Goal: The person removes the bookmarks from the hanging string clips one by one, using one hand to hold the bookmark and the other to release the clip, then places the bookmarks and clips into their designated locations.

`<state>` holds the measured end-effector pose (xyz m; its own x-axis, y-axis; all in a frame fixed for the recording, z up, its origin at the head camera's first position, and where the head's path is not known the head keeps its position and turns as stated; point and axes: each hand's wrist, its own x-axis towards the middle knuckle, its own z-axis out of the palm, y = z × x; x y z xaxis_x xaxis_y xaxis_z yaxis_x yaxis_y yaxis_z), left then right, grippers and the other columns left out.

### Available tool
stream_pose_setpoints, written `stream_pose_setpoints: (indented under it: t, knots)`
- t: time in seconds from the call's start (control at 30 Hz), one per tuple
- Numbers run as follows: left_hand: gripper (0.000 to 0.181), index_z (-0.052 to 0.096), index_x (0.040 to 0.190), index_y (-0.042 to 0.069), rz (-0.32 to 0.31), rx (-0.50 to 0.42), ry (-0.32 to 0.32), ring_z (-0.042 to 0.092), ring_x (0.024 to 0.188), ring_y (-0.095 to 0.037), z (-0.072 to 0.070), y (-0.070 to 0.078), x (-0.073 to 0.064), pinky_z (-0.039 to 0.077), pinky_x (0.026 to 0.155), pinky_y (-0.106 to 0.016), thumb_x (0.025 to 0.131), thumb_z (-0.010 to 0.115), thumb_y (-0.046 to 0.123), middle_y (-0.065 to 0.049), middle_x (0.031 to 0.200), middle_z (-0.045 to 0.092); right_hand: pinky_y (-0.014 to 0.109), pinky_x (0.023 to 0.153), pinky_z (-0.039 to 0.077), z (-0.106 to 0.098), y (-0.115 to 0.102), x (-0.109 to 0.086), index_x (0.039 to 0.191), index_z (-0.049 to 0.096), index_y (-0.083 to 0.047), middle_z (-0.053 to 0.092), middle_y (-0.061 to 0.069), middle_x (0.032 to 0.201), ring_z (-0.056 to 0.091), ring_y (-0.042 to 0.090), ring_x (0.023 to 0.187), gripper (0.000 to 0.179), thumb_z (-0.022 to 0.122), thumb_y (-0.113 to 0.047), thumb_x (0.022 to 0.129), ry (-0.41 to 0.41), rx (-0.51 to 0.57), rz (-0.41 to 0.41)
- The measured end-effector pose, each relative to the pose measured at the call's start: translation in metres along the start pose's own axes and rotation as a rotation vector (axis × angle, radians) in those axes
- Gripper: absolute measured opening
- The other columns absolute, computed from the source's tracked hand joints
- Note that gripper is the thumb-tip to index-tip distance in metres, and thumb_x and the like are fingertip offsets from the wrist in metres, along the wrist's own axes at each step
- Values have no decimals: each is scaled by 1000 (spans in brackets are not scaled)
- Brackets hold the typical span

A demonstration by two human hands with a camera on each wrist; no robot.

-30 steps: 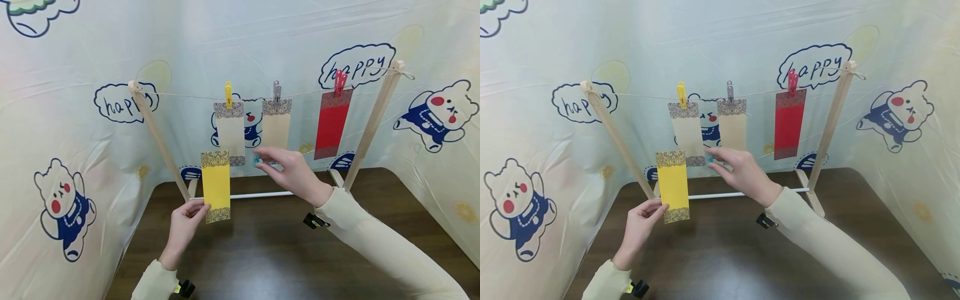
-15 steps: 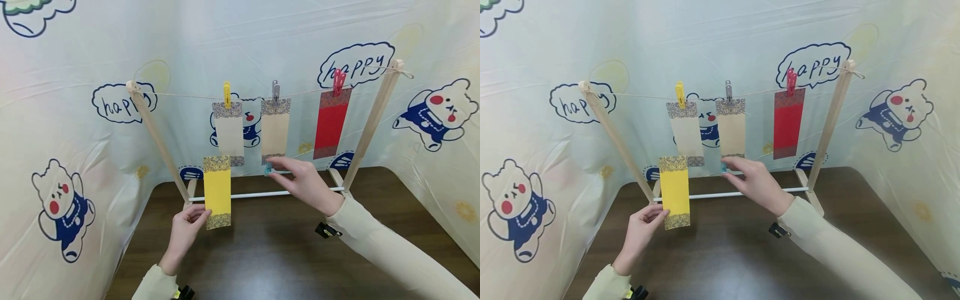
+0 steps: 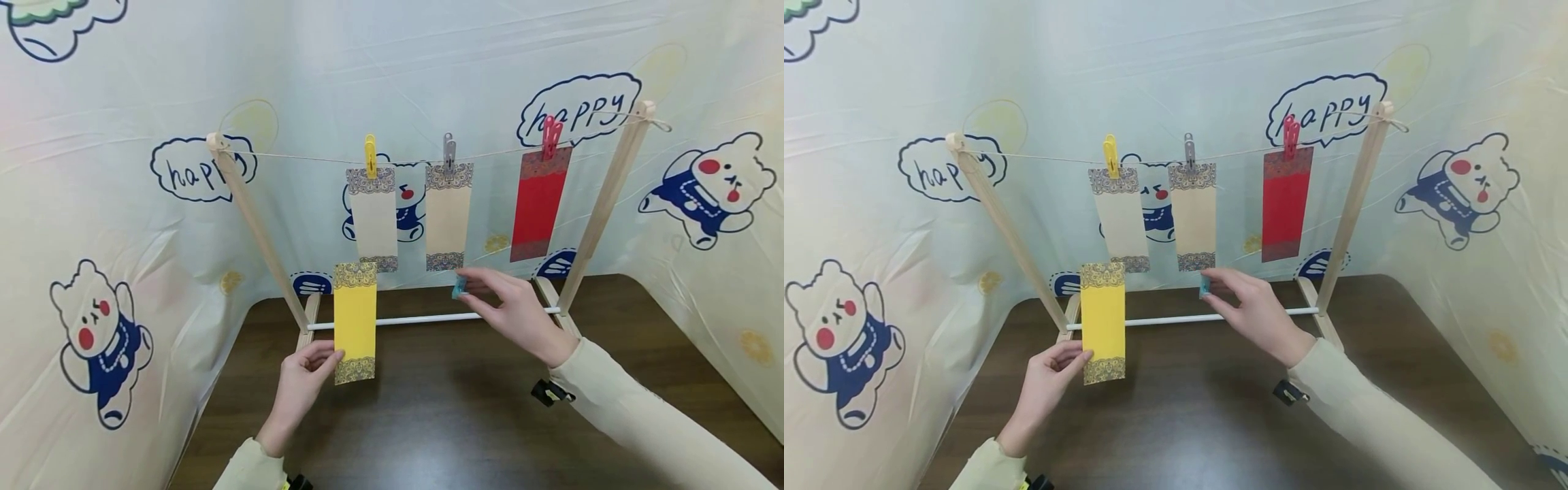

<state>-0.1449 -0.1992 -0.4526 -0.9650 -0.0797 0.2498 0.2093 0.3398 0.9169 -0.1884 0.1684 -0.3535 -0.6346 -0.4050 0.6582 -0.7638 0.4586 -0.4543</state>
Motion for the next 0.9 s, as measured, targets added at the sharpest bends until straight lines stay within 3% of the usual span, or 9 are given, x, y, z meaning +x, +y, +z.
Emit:
stream_pose_setpoints:
  t: [0.33,0.47,0.7,0.9]
  knots:
    - [23,77,114,0,42,-6,-16,73,82,-9,-2,-5,-3,58,72,-18,92,78,4,-15,97,79,42,81,62,-4,13,-20,133,68,-6,74,11,120,76,22,98,51,83,3,85,-9,-9,77]
    - [19,76,111,0,19,-1,-28,73,82,-10,-3,-6,-4,58,74,-18,92,78,5,-14,96,79,43,81,62,-4,18,-28,131,67,-5,75,10,117,77,22,97,48,82,3,86,-20,-14,118]
    - [14,76,106,2,-17,13,-36,71,79,-10,-1,-8,-8,58,71,-20,93,79,8,-12,94,78,17,81,57,-3,29,-43,127,68,-4,76,8,112,77,22,95,45,82,3,86,-24,-55,134]
    - [11,75,105,0,-37,-13,-40,70,77,-8,1,-14,-11,59,68,-23,97,74,7,-14,94,78,11,85,54,0,39,-54,124,68,-3,76,7,110,77,20,92,42,82,4,85,-16,-81,121]
